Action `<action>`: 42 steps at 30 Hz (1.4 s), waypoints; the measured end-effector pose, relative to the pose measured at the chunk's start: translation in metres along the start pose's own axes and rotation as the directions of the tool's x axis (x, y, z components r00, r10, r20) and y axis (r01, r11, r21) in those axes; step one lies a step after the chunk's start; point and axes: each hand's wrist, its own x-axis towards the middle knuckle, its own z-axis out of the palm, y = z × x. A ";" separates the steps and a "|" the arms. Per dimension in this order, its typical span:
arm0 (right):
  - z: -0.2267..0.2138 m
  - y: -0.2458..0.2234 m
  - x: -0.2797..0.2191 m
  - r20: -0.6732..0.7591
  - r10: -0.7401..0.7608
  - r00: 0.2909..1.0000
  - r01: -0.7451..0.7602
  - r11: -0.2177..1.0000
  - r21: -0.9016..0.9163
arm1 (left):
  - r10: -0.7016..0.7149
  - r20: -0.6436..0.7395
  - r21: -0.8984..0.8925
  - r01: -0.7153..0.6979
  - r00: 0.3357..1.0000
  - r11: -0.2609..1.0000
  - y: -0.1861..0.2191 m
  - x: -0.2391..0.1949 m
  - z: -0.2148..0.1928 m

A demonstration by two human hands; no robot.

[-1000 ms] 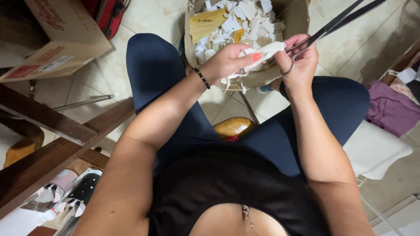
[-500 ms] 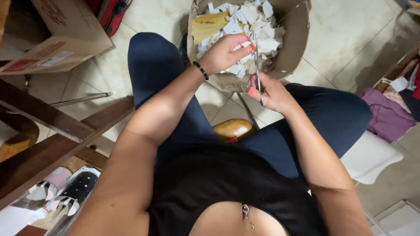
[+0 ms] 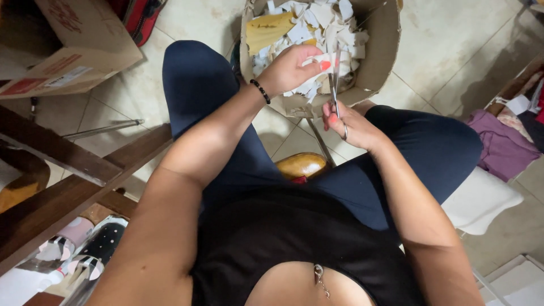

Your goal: A person uses scissors to cut fabric scraps into smaller pieces and places them into a cardboard container.

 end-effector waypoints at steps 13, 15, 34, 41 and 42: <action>0.018 0.016 -0.001 -0.318 -0.038 0.947 0.013 0.997 -0.080 | -0.033 -0.073 0.031 0.035 0.997 0.999 -0.005 0.002 0.003; 0.011 0.021 0.002 -0.217 -0.067 0.974 0.046 0.994 -0.102 | 0.136 0.022 -0.013 -0.136 0.990 0.991 0.007 -0.001 -0.001; 0.024 0.018 -0.002 -0.296 0.032 0.954 -0.024 0.999 0.032 | 0.019 0.003 -0.066 -0.019 1.000 0.998 -0.007 -0.005 0.009; 0.017 0.012 0.001 -0.232 0.047 0.972 -0.057 0.998 -0.036 | 0.023 0.125 -0.026 -0.020 0.992 0.999 0.000 -0.009 0.004; 0.018 0.008 -0.002 -0.266 0.045 0.963 -0.058 0.997 -0.041 | 0.009 0.101 0.016 -0.011 0.995 1.000 -0.002 -0.007 0.000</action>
